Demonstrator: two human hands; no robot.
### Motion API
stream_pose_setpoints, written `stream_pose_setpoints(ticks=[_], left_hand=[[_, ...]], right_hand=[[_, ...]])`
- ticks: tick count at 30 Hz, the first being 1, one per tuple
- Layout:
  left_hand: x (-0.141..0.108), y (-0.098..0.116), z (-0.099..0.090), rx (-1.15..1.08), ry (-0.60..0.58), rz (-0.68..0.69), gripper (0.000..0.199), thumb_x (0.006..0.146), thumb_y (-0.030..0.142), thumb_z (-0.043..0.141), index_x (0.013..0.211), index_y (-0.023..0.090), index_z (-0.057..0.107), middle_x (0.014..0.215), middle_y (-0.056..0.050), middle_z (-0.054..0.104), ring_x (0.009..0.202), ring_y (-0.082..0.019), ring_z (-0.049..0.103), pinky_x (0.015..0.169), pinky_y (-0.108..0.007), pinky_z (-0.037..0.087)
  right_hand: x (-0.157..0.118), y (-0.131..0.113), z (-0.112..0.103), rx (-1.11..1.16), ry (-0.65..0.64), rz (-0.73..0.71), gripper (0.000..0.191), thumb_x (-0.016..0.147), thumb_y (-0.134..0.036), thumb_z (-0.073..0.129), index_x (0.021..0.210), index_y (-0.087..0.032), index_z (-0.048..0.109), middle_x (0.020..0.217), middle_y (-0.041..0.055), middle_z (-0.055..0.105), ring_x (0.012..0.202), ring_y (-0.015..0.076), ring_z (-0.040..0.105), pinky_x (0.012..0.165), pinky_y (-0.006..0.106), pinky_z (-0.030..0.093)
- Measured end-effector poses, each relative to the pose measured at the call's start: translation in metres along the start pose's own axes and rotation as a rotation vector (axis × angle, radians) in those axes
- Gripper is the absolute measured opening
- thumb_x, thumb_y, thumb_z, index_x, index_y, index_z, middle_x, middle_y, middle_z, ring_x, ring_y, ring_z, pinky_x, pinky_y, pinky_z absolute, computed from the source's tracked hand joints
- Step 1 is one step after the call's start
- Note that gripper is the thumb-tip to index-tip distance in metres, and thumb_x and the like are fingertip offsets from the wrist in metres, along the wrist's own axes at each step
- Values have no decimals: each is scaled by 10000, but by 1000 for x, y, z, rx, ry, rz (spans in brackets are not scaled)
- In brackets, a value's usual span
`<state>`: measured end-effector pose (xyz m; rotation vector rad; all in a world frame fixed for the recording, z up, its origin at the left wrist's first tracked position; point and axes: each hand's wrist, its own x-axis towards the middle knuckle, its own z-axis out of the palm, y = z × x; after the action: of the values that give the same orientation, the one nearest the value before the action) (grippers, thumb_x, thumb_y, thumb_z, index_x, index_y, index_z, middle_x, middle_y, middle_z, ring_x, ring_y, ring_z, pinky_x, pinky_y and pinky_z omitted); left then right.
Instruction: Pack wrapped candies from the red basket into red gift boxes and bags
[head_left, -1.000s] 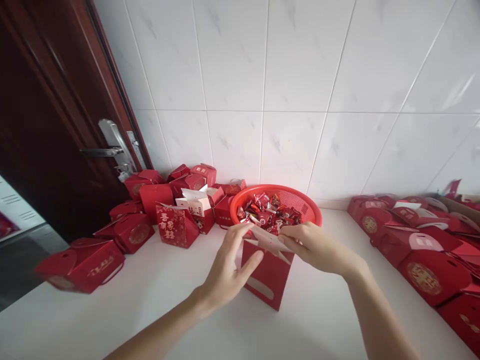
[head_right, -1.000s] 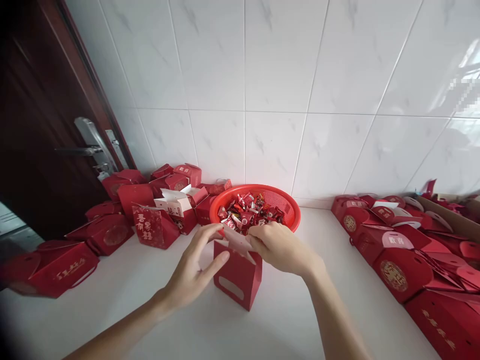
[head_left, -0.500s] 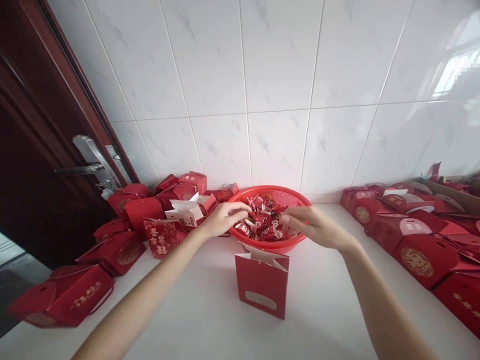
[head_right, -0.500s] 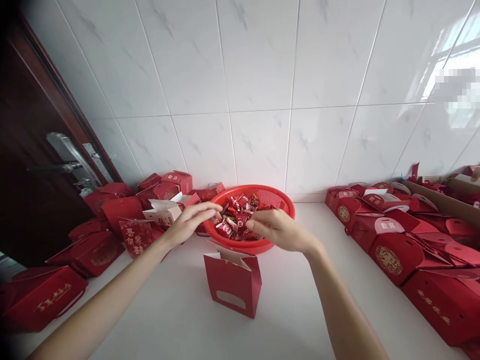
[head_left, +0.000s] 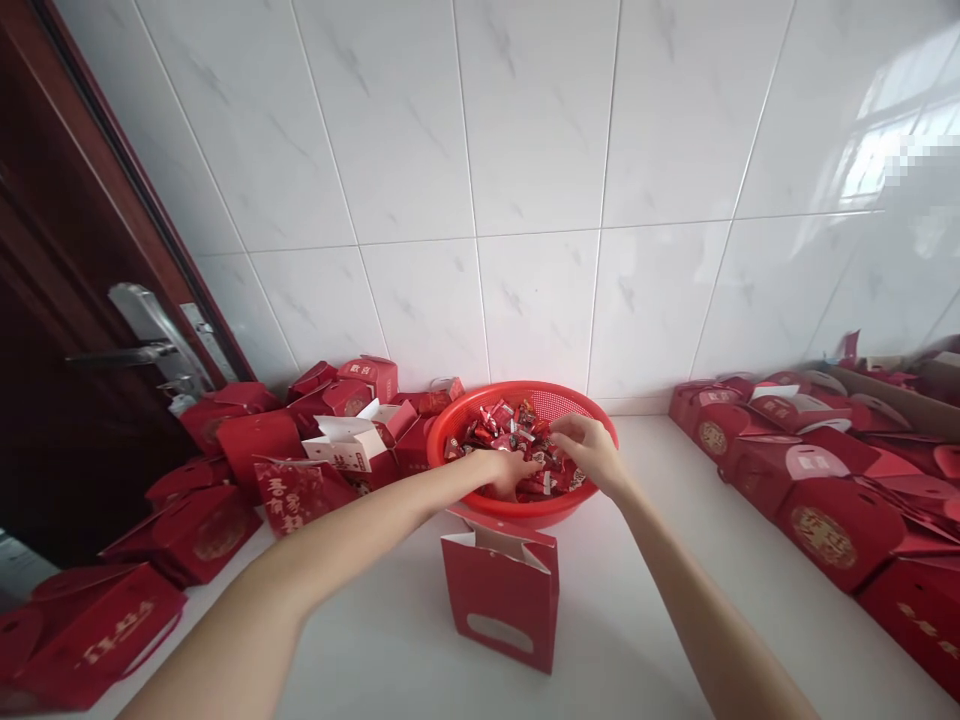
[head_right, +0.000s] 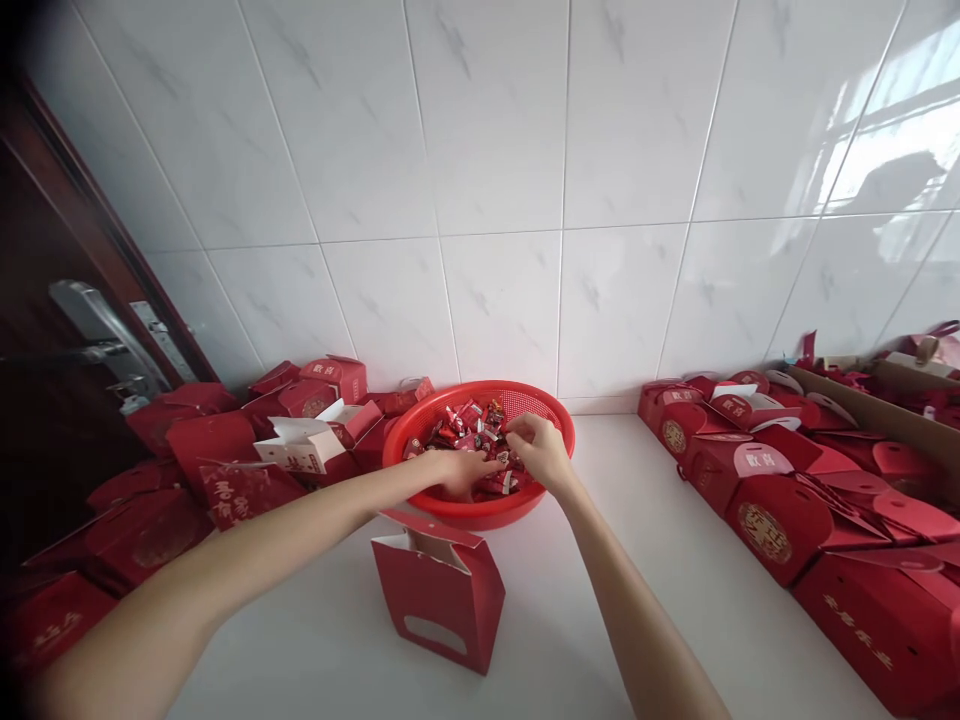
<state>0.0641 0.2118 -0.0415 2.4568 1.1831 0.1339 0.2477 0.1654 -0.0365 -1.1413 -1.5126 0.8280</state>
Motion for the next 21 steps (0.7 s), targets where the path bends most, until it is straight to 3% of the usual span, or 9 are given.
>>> stream_pose_setpoints(ticks=[3, 7, 12, 15, 18, 21], left_hand=[[2, 10, -8, 129, -112, 20, 409, 561, 195, 843, 965, 223, 787, 719, 16, 690, 662, -218, 650, 654, -284, 500], [1, 11, -18, 84, -37, 83, 329, 654, 148, 779, 979, 200, 791, 686, 52, 666, 672, -184, 650, 634, -225, 475], [8, -2, -23, -150, 121, 51, 410, 671, 192, 791, 1080, 190, 769, 1039, -55, 767, 961, -265, 703, 860, -311, 533], [11, -6, -24, -332, 209, 57, 441, 691, 199, 777, 1129, 166, 736, 1191, -101, 738, 1121, -291, 667, 979, -371, 514], [12, -7, -26, -477, 236, 94, 449, 697, 192, 769, 1142, 156, 718, 1224, -110, 722, 1171, -280, 642, 1011, -385, 509], [11, -7, -27, -583, 232, 98, 493, 697, 138, 731, 1188, 162, 693, 1197, -103, 720, 1171, -262, 635, 968, -376, 537]], right_hand=[[0, 0, -2, 48, -9, 15, 146, 738, -300, 604, 820, -193, 659, 786, 50, 718, 707, 211, 689, 676, 343, 569], [2, -2, -2, 63, 15, 29, 135, 733, -272, 599, 821, -193, 663, 814, 52, 729, 764, 220, 705, 708, 342, 568], [5, 0, 0, 17, 103, 59, 162, 734, -193, 598, 887, -191, 653, 930, 71, 741, 904, 227, 711, 800, 349, 565], [4, 1, 0, -68, 68, 41, 359, 712, -144, 624, 1067, -193, 654, 1036, 78, 732, 964, 229, 699, 836, 354, 556], [2, 0, -1, -121, -37, -21, 494, 696, -108, 628, 1176, -224, 643, 1057, 51, 729, 939, 214, 692, 789, 325, 552], [1, -1, -2, -133, -58, -45, 394, 717, -137, 631, 1099, -225, 673, 944, 22, 730, 790, 181, 680, 706, 302, 540]])
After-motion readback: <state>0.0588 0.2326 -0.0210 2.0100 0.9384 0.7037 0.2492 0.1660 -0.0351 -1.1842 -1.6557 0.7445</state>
